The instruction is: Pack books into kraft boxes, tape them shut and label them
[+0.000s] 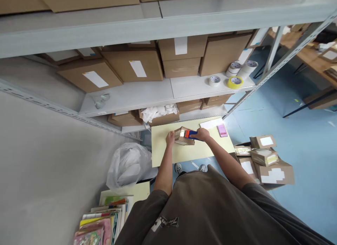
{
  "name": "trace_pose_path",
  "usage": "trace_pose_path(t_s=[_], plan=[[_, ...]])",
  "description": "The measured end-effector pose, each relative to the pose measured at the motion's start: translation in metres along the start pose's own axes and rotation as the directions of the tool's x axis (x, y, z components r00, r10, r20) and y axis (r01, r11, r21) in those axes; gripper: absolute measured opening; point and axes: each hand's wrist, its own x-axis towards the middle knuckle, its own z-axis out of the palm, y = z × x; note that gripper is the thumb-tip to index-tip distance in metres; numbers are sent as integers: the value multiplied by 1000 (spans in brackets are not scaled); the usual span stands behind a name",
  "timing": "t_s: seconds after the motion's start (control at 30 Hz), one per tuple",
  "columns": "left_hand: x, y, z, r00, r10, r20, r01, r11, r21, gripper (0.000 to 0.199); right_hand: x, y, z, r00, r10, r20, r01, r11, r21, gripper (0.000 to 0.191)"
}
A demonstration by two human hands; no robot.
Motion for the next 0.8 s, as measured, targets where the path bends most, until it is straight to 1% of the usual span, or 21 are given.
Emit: trace_pose_path(t_s=[0.03,0.07,0.1,0.17,0.2,0.27,0.33,0.37,0.43,0.53,0.57,0.6,0.63,0.67,0.7,0.73,0.8], plan=[[1,3,-3,998,17,54,-15,999,-33,49,1,-13,1,1000,-13,0,13,1000,-15,70],[2,7,-4,990,59,129,-51,997,-63,51,1,-26,2,1000,-23,-5,23,999,-28,70],[3,11,-4,981,85,173,-74,995,-64,53,2,-37,4,1000,-29,-10,29,999,-39,69],[2,17,0,979,68,190,-63,998,-30,58,1,-56,8,999,-32,-21,31,998,-50,68],[1,19,3,982,49,182,-48,999,-9,59,1,-61,9,999,-29,-23,28,998,-52,67],[-3,21,10,988,11,155,-15,1000,27,59,-1,-64,11,999,-23,-27,22,998,-54,68],[-8,21,17,993,-19,119,13,998,57,55,-3,-50,9,999,-20,-28,18,999,-51,70],[-10,20,19,995,-33,98,26,997,71,53,-5,-37,8,1000,-15,-23,14,999,-47,71],[-13,20,23,997,-52,60,46,994,94,50,-10,3,3,1000,15,-12,-15,999,-38,73],[-14,20,27,998,-61,32,57,992,112,46,-20,72,-1,994,107,-21,-108,992,-57,75],[-15,21,28,998,-55,34,51,993,108,45,-22,91,0,992,129,-17,-130,990,-61,75],[-15,21,29,998,-48,37,44,994,102,45,-24,104,2,989,149,-15,-149,987,-62,75],[-16,22,30,998,-43,39,40,995,94,45,-23,112,5,987,157,-19,-158,986,-61,73],[-17,22,31,998,-39,39,36,996,86,46,-22,114,11,987,162,-24,-163,985,-57,71],[-18,23,32,999,-35,38,32,996,80,48,-18,110,17,986,167,-29,-168,985,-50,67],[-20,23,33,999,-30,36,27,997,75,50,-13,101,25,985,174,-24,-174,984,-39,63],[-24,24,35,1000,-13,25,12,998,65,54,-1,74,42,979,203,-8,-203,979,-2,59]])
